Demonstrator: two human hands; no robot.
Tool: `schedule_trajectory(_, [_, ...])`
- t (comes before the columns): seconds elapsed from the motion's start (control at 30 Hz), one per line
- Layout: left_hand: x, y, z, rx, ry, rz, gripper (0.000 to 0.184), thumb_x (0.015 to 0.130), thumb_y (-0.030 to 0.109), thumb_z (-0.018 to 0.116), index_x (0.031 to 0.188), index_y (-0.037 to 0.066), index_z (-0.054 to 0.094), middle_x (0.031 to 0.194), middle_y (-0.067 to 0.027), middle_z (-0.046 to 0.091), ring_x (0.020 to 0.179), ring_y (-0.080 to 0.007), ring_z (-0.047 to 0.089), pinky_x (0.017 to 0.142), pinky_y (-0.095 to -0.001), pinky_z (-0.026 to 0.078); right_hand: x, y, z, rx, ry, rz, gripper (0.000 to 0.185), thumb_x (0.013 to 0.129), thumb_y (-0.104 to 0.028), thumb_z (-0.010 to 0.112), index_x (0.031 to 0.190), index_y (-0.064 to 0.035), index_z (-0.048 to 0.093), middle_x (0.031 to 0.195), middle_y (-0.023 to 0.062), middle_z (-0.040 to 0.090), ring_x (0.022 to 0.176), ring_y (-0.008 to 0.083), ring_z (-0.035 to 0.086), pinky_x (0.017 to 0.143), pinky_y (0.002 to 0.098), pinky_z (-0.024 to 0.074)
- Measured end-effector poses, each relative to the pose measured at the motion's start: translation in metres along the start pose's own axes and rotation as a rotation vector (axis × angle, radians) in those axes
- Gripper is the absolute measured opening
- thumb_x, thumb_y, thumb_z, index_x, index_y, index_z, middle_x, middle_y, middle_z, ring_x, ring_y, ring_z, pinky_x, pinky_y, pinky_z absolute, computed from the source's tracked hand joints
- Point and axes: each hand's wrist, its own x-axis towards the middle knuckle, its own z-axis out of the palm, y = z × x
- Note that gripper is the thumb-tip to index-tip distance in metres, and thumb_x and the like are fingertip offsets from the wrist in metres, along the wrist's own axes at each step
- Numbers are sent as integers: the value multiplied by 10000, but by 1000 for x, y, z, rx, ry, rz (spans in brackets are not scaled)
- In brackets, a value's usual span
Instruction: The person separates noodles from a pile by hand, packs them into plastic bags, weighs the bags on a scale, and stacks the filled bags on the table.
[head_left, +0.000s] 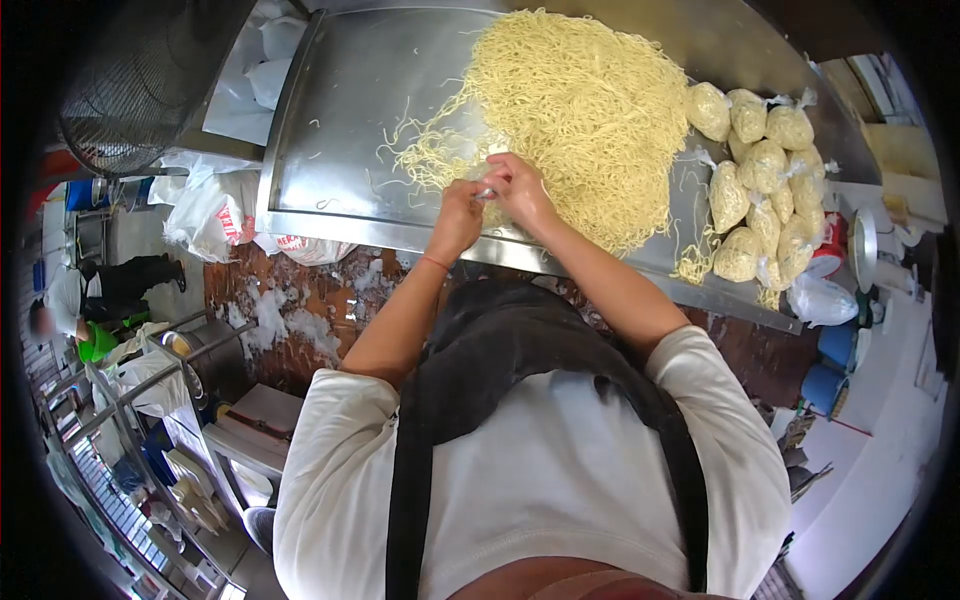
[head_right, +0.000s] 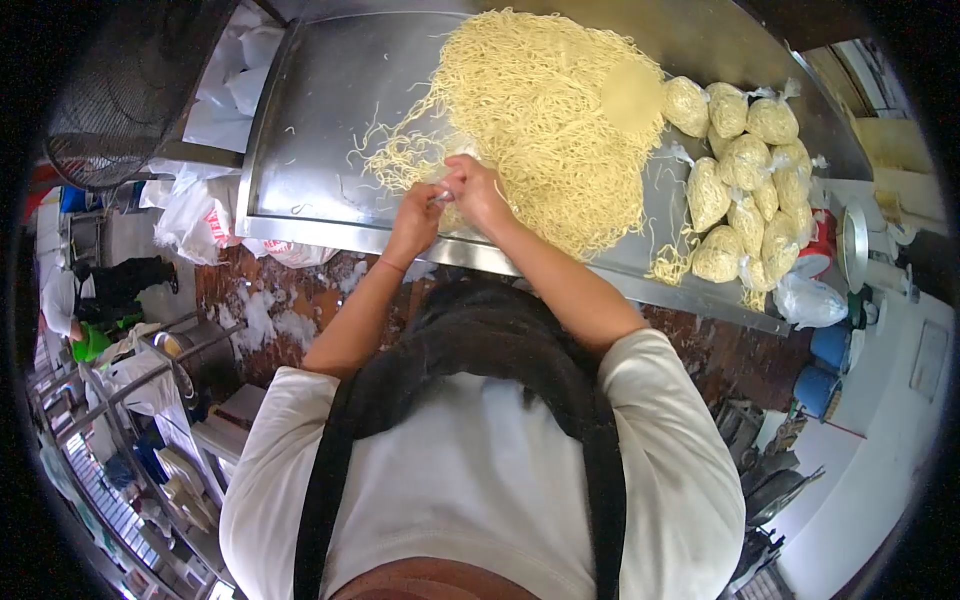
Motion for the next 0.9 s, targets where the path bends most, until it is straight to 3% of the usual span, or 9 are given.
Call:
schedule_trajectory(0.07, [-5, -3, 3, -16, 22, -5, 200, 849, -30, 616, 1043, 4, 649, 948, -152, 626, 913, -310, 617, 826, -389, 491, -18, 2, -3, -235, -6, -231, 323, 879, 31, 650, 1191, 10, 564, 888, 112, 667, 766, 216, 661, 752, 346, 567])
schedule_trajectory(0.17, [-4, 17, -3, -325, -74, -97, 254, 813, -90, 575, 1043, 10, 616, 942, -164, 622, 886, -311, 616, 805, -388, 512, -26, 2, -8, -541, 57, -432, 386, 822, -14, 696, 1185, 1, 566, 881, 187, 666, 829, 347, 659, 743, 391, 540])
schedule_trajectory(0.27, [-6, 14, 2, -317, 97, -105, 291, 817, -100, 568, 1085, 11, 552, 884, -163, 632, 807, -289, 640, 752, -356, 530, -25, 0, -5, -305, 32, -235, 314, 829, -33, 695, 1113, -2, 566, 870, 166, 661, 802, 305, 644, 732, 379, 520])
schedule_trajectory(0.37, [-4, 13, 7, -343, 66, -88, 321, 824, -83, 582, 1118, 24, 513, 877, -174, 638, 832, -293, 647, 763, -345, 530, -19, -4, -18, -37, -189, 149, 263, 828, -34, 682, 1054, -5, 551, 886, 142, 656, 792, 241, 626, 719, 343, 510])
schedule_trajectory(0.47, [-1, 21, 14, -372, 30, -50, 280, 826, -79, 593, 1083, 19, 539, 886, -164, 650, 823, -289, 649, 760, -347, 530, -16, 11, -36, -97, -396, 66, 340, 791, 91, 617, 1092, -54, 554, 896, 41, 598, 829, 129, 553, 684, 286, 467])
schedule_trajectory(0.53, [4, 31, 11, -242, 8, -12, 230, 833, -66, 603, 1045, 15, 570, 906, -163, 658, 820, -292, 649, 755, -354, 529, -18, 39, -32, -160, -319, -246, 326, 791, 104, 601, 1056, -81, 565, 948, 46, 595, 814, 141, 546, 694, 295, 461])
schedule_trajectory(0.6, [10, 20, 16, -202, -27, 6, 171, 840, -53, 611, 998, 10, 607, 917, -162, 661, 836, -302, 645, 771, -367, 524, -22, 60, -15, 20, -191, -267, 332, 752, 102, 627, 1010, -100, 572, 914, 55, 573, 823, 196, 557, 716, 322, 464])
schedule_trajectory(0.67, [12, 12, 20, -175, -36, 49, 131, 846, -41, 615, 966, 5, 636, 914, -165, 655, 874, -321, 628, 808, -388, 504, -30, 34, -21, -318, 1, -641, 287, 744, 37, 678, 971, -102, 571, 903, 83, 558, 878, 276, 567, 767, 369, 460])
schedule_trajectory(0.9, [-6, 61, 10, 70, -106, 372, 128, 857, 14, 618, 982, -2, 634, 935, -185, 603, 905, -359, 570, 836, -430, 454, -52, -10, -43, -428, 93, -659, 110, 782, -87, 655, 858, -104, 577, 903, 77, 531, 849, 306, 535, 751, 418, 399])
